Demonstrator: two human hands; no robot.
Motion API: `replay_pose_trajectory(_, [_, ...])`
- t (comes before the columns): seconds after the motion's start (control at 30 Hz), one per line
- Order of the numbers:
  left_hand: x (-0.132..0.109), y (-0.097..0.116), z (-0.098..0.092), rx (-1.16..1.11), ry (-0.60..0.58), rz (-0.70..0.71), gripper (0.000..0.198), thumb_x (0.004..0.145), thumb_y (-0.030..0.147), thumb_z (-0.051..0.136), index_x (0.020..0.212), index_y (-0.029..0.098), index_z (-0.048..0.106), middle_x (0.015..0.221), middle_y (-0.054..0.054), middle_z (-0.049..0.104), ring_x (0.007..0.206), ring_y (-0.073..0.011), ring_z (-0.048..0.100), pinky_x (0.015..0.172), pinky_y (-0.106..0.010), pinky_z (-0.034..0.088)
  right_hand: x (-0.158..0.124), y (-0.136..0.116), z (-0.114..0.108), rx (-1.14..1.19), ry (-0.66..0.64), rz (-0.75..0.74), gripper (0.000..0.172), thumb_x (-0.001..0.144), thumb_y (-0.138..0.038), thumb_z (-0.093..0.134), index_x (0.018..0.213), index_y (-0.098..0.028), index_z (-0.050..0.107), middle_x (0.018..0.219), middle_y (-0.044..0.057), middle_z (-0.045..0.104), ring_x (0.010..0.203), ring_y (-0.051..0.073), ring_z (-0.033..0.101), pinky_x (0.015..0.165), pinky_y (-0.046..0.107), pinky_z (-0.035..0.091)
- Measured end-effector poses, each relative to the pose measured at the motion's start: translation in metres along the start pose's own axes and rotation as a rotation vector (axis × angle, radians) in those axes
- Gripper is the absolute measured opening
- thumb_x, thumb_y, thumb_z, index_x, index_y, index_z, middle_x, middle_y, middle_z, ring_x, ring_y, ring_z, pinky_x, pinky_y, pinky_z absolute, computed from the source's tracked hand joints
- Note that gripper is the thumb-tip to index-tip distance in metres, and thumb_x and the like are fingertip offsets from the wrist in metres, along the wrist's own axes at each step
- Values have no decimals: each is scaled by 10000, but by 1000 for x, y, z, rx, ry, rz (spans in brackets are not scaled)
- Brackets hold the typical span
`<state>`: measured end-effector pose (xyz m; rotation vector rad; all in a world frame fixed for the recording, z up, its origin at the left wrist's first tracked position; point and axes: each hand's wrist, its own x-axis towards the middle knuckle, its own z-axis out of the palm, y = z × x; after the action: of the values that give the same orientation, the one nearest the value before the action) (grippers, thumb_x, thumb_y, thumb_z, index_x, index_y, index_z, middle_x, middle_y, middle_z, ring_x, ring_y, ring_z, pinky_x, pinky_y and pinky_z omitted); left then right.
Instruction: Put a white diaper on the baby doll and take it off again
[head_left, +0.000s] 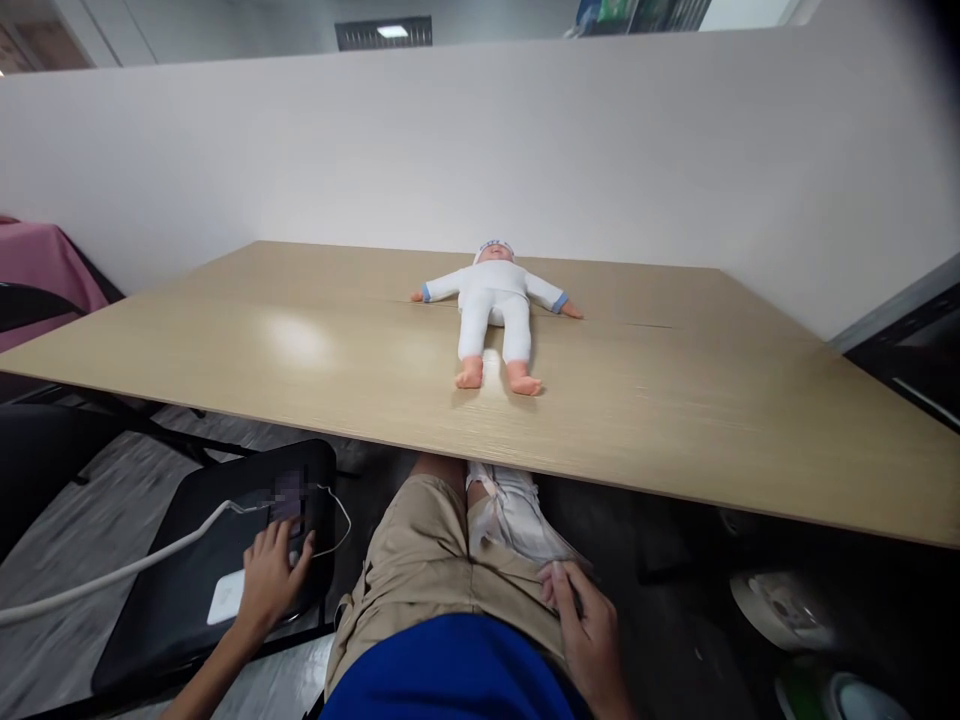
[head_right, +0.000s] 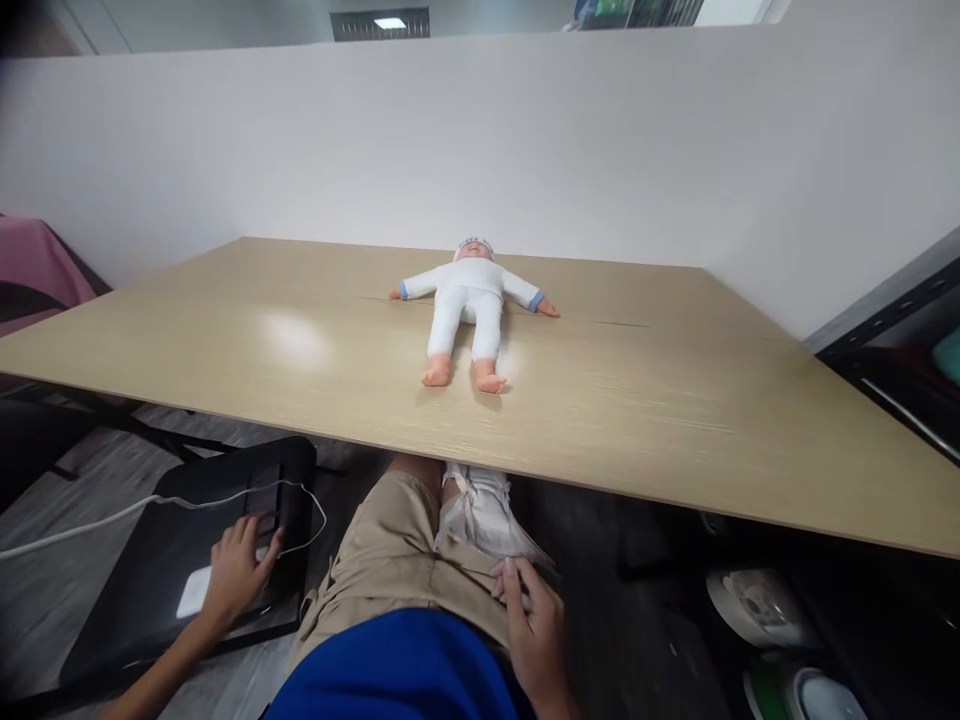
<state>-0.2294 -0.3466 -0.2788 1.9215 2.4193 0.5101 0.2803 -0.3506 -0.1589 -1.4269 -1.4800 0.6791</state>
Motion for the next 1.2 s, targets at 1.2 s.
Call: replay_pose_trajectory(1.2, [83,-119,44,20,-218,-495,817,1082,640,264,1542,77,637,1295,-270,776,1259,-475,718,1068,-566,563,2,-29,56,82,-291,99,471,1166,-506,523,838,-242,735,705,28,729,689,221,724,742,303,548])
